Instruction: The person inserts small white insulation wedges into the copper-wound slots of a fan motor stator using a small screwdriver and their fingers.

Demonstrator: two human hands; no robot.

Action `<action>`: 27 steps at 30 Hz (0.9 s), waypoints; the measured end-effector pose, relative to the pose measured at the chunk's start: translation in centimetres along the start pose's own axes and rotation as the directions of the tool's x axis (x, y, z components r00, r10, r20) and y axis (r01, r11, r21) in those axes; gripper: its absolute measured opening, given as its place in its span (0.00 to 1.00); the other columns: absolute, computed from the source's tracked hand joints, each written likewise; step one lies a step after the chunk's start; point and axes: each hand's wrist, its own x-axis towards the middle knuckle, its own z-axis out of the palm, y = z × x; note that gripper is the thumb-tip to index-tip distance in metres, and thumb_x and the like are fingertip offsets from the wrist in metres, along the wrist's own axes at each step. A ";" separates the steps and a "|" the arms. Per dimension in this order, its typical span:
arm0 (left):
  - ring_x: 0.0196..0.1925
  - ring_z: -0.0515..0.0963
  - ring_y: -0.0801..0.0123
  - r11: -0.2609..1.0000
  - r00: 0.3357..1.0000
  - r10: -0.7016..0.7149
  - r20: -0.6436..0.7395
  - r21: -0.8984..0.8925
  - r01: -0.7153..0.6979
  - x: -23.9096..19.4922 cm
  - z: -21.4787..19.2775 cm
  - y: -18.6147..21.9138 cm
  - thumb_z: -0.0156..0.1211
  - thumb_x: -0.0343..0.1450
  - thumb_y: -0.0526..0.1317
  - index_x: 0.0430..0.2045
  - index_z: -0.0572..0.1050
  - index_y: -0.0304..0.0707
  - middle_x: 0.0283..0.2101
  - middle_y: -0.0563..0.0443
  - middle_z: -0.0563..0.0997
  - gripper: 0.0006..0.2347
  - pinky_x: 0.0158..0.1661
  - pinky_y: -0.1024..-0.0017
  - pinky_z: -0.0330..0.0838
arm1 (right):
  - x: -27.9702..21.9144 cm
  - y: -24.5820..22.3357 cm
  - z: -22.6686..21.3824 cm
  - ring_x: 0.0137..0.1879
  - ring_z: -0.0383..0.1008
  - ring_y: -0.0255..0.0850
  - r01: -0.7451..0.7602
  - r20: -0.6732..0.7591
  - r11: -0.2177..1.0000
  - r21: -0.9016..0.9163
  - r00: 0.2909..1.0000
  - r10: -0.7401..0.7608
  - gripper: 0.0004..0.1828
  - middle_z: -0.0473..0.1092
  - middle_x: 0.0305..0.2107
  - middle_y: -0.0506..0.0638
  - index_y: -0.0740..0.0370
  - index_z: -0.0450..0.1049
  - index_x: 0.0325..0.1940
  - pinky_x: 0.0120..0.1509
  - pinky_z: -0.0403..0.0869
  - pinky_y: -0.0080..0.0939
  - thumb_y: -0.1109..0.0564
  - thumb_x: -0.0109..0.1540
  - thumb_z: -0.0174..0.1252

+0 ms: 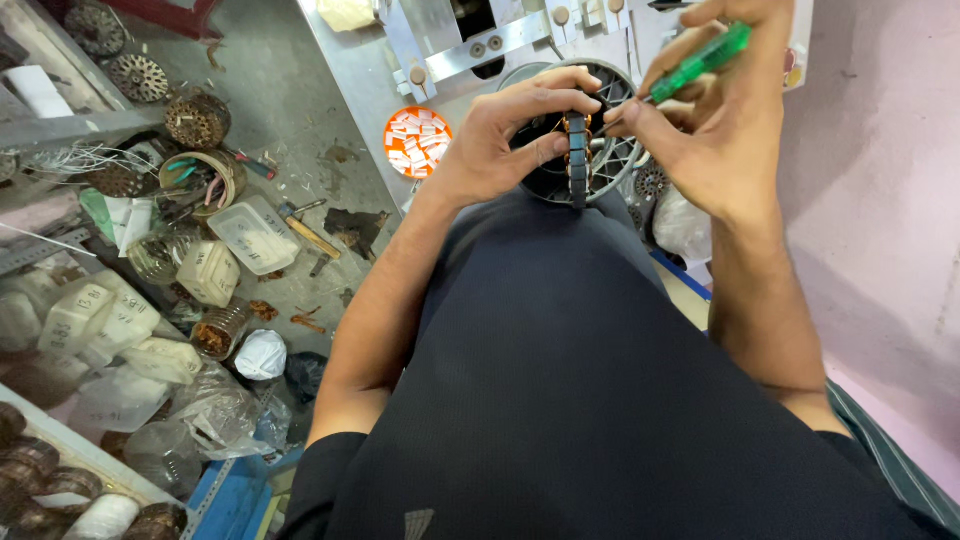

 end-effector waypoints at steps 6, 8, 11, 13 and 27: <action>0.69 0.77 0.62 0.999 1.000 0.008 -0.024 0.035 -0.007 0.7 0.1 0.9 0.65 0.75 0.31 0.55 0.76 0.36 0.64 0.47 0.77 0.14 0.70 0.65 0.70 | -1.1 -1.2 2.5 0.46 0.79 0.53 0.224 -0.003 0.900 -0.373 0.970 -0.242 0.30 0.66 0.42 0.64 0.62 0.55 0.59 0.51 0.85 0.45 0.83 0.63 0.56; 0.70 0.75 0.60 0.998 0.999 0.008 -0.040 0.055 -0.006 0.6 0.2 1.3 0.66 0.75 0.31 0.56 0.77 0.37 0.65 0.46 0.77 0.15 0.71 0.64 0.69 | -1.1 -1.2 3.0 0.46 0.79 0.49 0.343 -0.016 0.866 -0.364 0.927 -0.374 0.31 0.67 0.45 0.62 0.61 0.52 0.62 0.49 0.83 0.41 0.81 0.65 0.58; 0.69 0.76 0.61 0.995 0.994 0.018 -0.107 0.101 -0.007 -0.2 0.4 1.4 0.67 0.75 0.32 0.57 0.76 0.37 0.65 0.46 0.77 0.15 0.69 0.65 0.70 | -1.7 -0.9 2.4 0.47 0.79 0.49 0.338 -0.101 0.876 -0.345 0.914 -0.392 0.32 0.64 0.47 0.62 0.61 0.51 0.63 0.47 0.81 0.39 0.79 0.66 0.59; 0.63 0.78 0.60 0.972 0.960 0.095 -0.262 0.233 -0.032 -1.7 0.8 1.2 0.69 0.72 0.33 0.53 0.77 0.36 0.60 0.47 0.78 0.15 0.63 0.64 0.72 | -2.7 -0.5 1.5 0.47 0.78 0.49 0.287 -0.211 0.903 -0.321 0.907 -0.363 0.32 0.63 0.49 0.61 0.59 0.49 0.65 0.47 0.80 0.41 0.77 0.69 0.60; 0.41 0.79 0.53 0.562 0.701 -0.071 -0.709 0.552 0.616 -14.6 -4.9 -7.3 0.69 0.63 0.34 0.32 0.80 0.36 0.38 0.46 0.76 0.07 0.41 0.60 0.73 | -5.7 1.1 0.8 0.42 0.77 0.46 0.009 -0.321 0.988 0.154 0.946 0.042 0.29 0.66 0.44 0.57 0.57 0.46 0.67 0.54 0.81 0.47 0.74 0.77 0.56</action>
